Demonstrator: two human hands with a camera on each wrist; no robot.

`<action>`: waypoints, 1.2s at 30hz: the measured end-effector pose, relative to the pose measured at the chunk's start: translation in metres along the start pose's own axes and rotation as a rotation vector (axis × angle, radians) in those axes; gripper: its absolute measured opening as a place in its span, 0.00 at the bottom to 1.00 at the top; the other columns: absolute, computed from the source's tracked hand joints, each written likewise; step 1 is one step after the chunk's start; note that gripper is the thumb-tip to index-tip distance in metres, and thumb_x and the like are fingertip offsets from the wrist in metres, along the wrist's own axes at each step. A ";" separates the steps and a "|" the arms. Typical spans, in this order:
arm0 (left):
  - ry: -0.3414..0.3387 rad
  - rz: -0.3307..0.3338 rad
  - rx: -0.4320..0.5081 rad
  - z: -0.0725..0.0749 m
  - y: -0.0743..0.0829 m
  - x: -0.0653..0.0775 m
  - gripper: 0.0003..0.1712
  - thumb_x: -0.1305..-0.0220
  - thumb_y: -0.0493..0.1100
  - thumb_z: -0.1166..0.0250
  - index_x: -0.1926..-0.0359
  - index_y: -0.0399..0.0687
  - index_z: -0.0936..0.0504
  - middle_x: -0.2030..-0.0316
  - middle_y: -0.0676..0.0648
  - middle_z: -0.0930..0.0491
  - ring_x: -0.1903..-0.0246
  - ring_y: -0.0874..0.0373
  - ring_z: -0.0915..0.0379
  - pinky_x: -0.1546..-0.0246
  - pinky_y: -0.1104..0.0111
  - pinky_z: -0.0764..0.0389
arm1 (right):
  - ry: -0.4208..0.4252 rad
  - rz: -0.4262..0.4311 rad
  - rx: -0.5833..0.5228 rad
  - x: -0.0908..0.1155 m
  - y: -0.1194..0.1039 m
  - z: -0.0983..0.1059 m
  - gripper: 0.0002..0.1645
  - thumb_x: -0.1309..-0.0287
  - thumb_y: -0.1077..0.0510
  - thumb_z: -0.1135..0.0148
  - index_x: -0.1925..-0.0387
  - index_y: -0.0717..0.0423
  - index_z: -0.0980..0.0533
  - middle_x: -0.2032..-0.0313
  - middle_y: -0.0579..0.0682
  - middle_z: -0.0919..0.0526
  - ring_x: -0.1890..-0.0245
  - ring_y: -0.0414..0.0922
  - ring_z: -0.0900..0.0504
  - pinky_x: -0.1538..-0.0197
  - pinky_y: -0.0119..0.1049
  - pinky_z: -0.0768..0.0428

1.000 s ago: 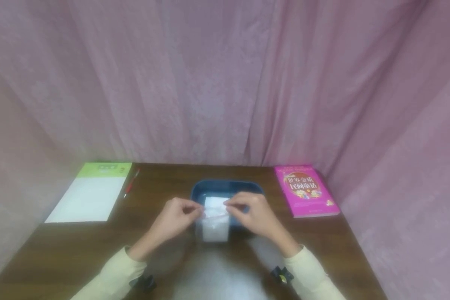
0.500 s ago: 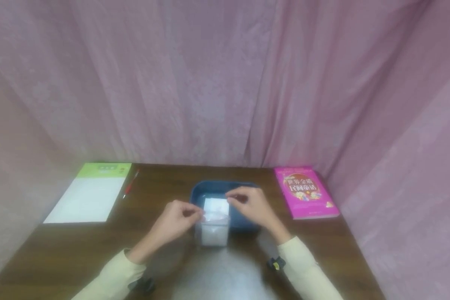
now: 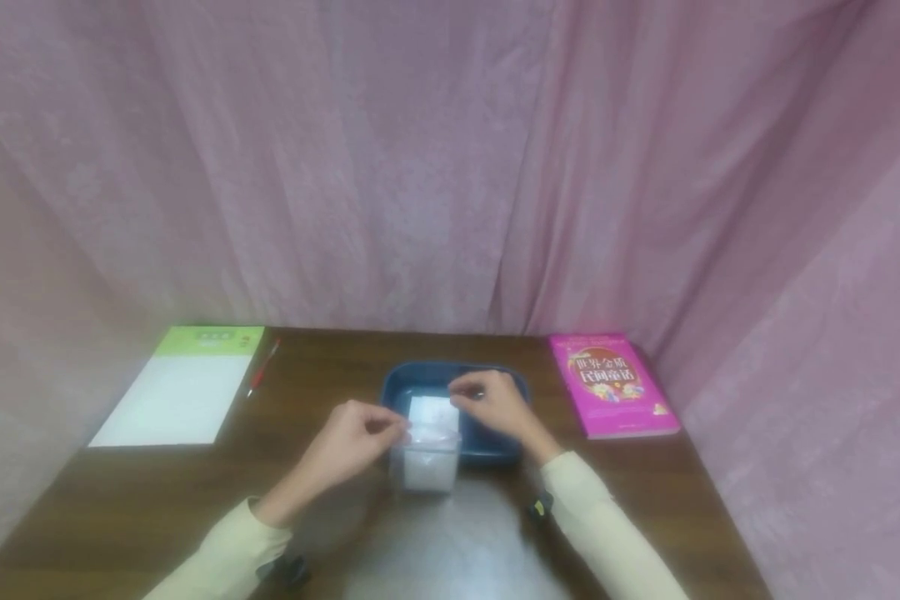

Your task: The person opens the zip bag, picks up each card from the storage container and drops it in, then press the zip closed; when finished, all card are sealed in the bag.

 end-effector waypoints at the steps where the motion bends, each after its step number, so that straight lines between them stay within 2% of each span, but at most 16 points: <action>1: 0.001 -0.003 -0.002 0.000 0.000 0.000 0.09 0.30 0.39 0.36 0.57 0.44 0.09 0.68 0.51 0.11 0.73 0.60 0.22 0.81 0.69 0.27 | -0.006 -0.002 0.002 -0.001 0.003 -0.001 0.14 0.38 0.59 0.29 0.52 0.57 0.14 0.56 0.48 0.10 0.58 0.43 0.13 0.53 0.43 0.14; 6: -0.001 -0.012 -0.005 -0.001 0.000 0.000 0.09 0.30 0.39 0.36 0.57 0.44 0.09 0.68 0.52 0.11 0.71 0.61 0.20 0.80 0.69 0.25 | -0.028 -0.032 0.019 -0.008 0.016 -0.007 0.14 0.41 0.60 0.27 0.52 0.57 0.13 0.56 0.49 0.10 0.57 0.46 0.13 0.53 0.45 0.14; 15: 0.000 -0.009 0.005 -0.001 -0.001 0.001 0.09 0.30 0.39 0.36 0.57 0.45 0.09 0.68 0.53 0.11 0.70 0.61 0.20 0.79 0.69 0.24 | -0.056 -0.064 0.066 -0.019 0.030 -0.014 0.13 0.44 0.60 0.25 0.55 0.53 0.13 0.59 0.47 0.11 0.58 0.44 0.15 0.54 0.42 0.15; 24: 0.004 -0.012 -0.001 -0.001 0.001 0.001 0.09 0.30 0.39 0.36 0.57 0.45 0.09 0.68 0.54 0.11 0.69 0.62 0.19 0.78 0.69 0.23 | -0.089 -0.136 0.096 -0.026 0.035 -0.018 0.15 0.46 0.58 0.22 0.55 0.52 0.13 0.59 0.48 0.11 0.59 0.44 0.14 0.55 0.41 0.15; 36: -0.005 -0.010 0.012 -0.003 0.001 0.000 0.09 0.30 0.39 0.35 0.56 0.44 0.09 0.68 0.54 0.11 0.67 0.63 0.17 0.75 0.69 0.20 | -0.152 -0.175 0.109 -0.028 0.042 -0.021 0.18 0.47 0.56 0.21 0.53 0.52 0.14 0.54 0.49 0.11 0.54 0.46 0.13 0.51 0.42 0.15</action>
Point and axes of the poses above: each hand's wrist, its own x-axis away from the middle knuckle, its own z-axis out of the back of the hand, y = z × x, the point moved 1 cm from there along -x, towards the middle knuckle
